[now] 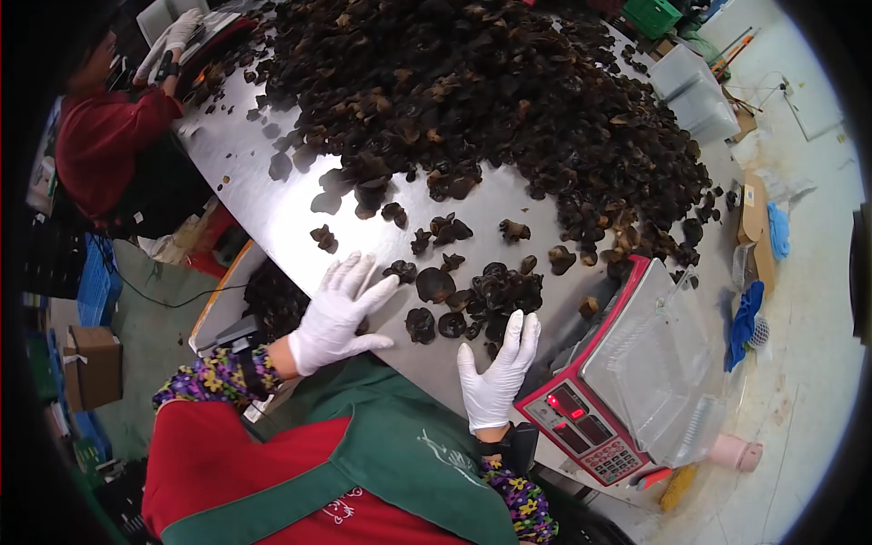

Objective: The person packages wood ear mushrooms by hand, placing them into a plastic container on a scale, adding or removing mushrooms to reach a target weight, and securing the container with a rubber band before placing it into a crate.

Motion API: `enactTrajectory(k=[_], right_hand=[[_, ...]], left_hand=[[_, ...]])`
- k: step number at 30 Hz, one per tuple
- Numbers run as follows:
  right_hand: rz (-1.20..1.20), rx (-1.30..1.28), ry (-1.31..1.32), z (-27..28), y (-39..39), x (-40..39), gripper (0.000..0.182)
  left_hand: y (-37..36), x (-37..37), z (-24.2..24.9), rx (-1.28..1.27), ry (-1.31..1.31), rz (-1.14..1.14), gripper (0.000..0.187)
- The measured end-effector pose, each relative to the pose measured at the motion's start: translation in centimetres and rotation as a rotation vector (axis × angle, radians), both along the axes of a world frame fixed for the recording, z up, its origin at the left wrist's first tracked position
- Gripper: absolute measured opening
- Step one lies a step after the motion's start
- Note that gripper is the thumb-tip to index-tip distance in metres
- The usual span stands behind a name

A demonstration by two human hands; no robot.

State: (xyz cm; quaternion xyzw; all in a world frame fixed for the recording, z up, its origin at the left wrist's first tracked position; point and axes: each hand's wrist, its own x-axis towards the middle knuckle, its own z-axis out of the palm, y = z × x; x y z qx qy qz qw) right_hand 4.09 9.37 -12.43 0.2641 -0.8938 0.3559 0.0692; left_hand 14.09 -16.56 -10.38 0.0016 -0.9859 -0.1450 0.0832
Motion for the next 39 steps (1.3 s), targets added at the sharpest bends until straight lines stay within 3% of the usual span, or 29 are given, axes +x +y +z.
enactTrajectory(k=[5,9,10,11,13,14,17,21,23,24,25,29,32,35,39], right_hand=[[0.012,0.021,0.024,0.0,0.0,0.0,0.092],[-0.016,0.03,0.034,0.2,-0.1,0.0,0.091],[-0.023,0.024,0.028,0.2,-0.1,0.1,0.091],[-0.031,0.025,0.029,0.2,-0.1,0.2,0.091],[-0.031,0.018,0.013,0.4,-0.1,0.2,0.09],[-0.028,0.005,0.006,0.4,-0.1,0.2,0.089],[-0.018,0.004,0.013,0.3,-0.1,0.0,0.087],[-0.019,0.006,0.003,0.4,-0.2,-0.2,0.084],[-0.028,0.006,-0.01,0.4,-0.2,0.0,0.081],[-0.028,0.003,-0.013,0.5,-0.3,0.0,0.081],[-0.027,0.008,-0.004,0.5,-0.3,-0.1,0.08],[-0.026,0.012,0.018,0.2,-0.1,-0.1,0.076],[-0.03,0.022,0.017,0.1,-0.1,-0.1,0.073],[-0.031,0.034,0.02,0.1,-0.2,-0.1,0.073],[-0.029,0.03,0.006,0.3,-0.2,0.0,0.072]], left_hand=[[2.5,-6.7,-0.3,0.143,0.066,0.057,0.089],[4.8,-10.9,0.0,0.536,0.08,-0.167,0.087],[5.5,-11.5,-0.1,0.572,0.152,-0.237,0.079],[5.3,-12.0,-0.1,0.573,0.151,-0.245,0.079],[4.1,-13.5,0.7,0.535,0.278,-0.212,0.061],[3.3,-14.3,1.1,0.576,0.361,-0.112,0.044],[0.1,-16.9,0.4,0.22,0.473,0.224,0.035],[-2.1,-17.0,-2.2,0.117,0.379,0.086,0.013],[-0.7,-15.6,-1.4,0.116,0.416,-0.069,0.011],[0.4,-14.7,-1.4,0.344,0.305,-0.092,0.009],[0.4,-14.6,-1.2,0.342,0.302,-0.094,0.009],[-1.0,-14.8,-0.2,0.622,0.513,0.21,0.016],[-2.8,-14.6,0.4,0.644,0.531,0.323,0.015],[-3.2,-14.2,0.2,0.583,0.368,0.243,0.017],[-1.6,-14.7,-0.9,0.355,0.323,-0.052,0.034]])
